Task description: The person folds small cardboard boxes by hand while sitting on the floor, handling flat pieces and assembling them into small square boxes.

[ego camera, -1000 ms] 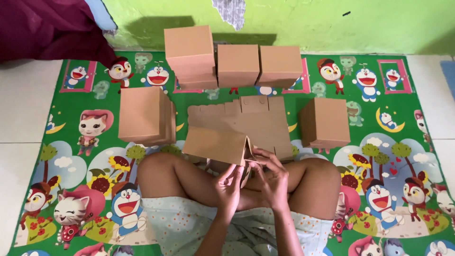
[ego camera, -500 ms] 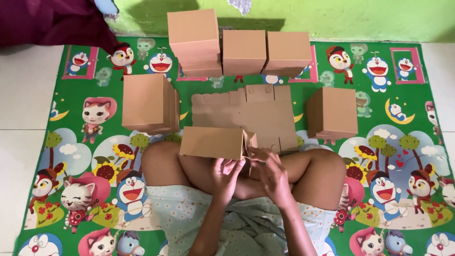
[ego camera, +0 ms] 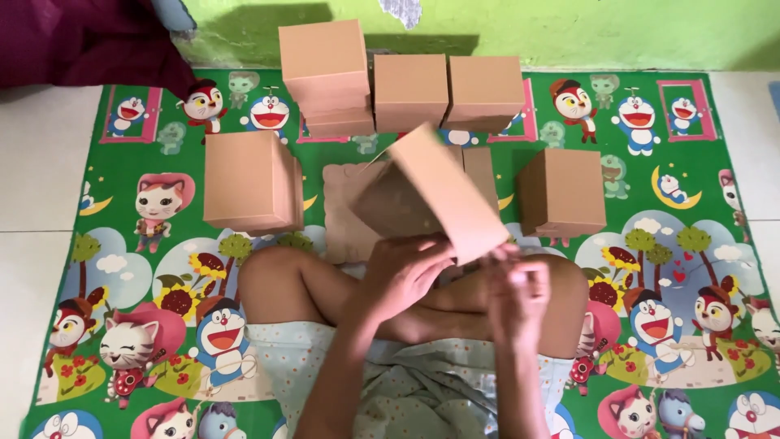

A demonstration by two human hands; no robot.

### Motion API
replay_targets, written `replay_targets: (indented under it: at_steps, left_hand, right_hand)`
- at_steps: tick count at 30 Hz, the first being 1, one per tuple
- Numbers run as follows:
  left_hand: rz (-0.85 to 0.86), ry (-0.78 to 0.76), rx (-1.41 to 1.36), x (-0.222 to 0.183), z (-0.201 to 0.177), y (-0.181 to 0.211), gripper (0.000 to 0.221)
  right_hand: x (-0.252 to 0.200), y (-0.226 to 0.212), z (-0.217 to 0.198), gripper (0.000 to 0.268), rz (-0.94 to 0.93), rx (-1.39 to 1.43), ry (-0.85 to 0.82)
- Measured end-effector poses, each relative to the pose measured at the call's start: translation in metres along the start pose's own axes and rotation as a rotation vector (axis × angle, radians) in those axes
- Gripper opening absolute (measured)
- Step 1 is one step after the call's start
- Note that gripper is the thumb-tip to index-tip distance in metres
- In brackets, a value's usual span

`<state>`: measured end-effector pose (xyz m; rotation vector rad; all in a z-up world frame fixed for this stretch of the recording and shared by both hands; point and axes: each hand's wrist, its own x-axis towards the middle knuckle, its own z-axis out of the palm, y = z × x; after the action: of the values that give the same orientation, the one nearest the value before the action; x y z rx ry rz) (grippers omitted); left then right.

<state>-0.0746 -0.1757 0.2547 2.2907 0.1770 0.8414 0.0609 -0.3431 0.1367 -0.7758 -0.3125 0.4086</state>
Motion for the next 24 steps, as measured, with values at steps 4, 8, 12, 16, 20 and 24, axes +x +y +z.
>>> replay_targets:
  at_steps: [4, 8, 12, 16, 20, 24]
  left_hand:
    - [0.129, -0.087, 0.178, 0.025, -0.025, 0.024, 0.029]
    - [0.070, -0.219, 0.254, -0.002, -0.013, -0.011, 0.032]
    - [-0.136, -0.236, 0.371, -0.070, 0.012, -0.080, 0.012]
    - [-0.337, -0.565, 0.542, -0.092, 0.043, -0.083, 0.054]
    - [-0.512, -0.700, 0.317, -0.099, 0.083, -0.080, 0.052]
    - [-0.635, -0.687, 0.461, -0.128, 0.119, -0.107, 0.046]
  right_hand:
    - [0.019, -0.035, -0.033, 0.018, 0.018, 0.073, -0.003]
    - [0.025, -0.044, -0.033, 0.037, 0.162, -0.275, 0.038]
    - [0.040, -0.072, 0.012, 0.040, 0.207, -1.849, -0.249]
    - [0.038, 0.003, -0.038, 0.054, 0.351, -1.225, -0.146]
    - [0.017, 0.037, -0.048, 0.032, -0.010, -1.782, -0.303]
    - [0.003, 0.064, -0.021, 0.053, 0.489, -1.682, -0.452]
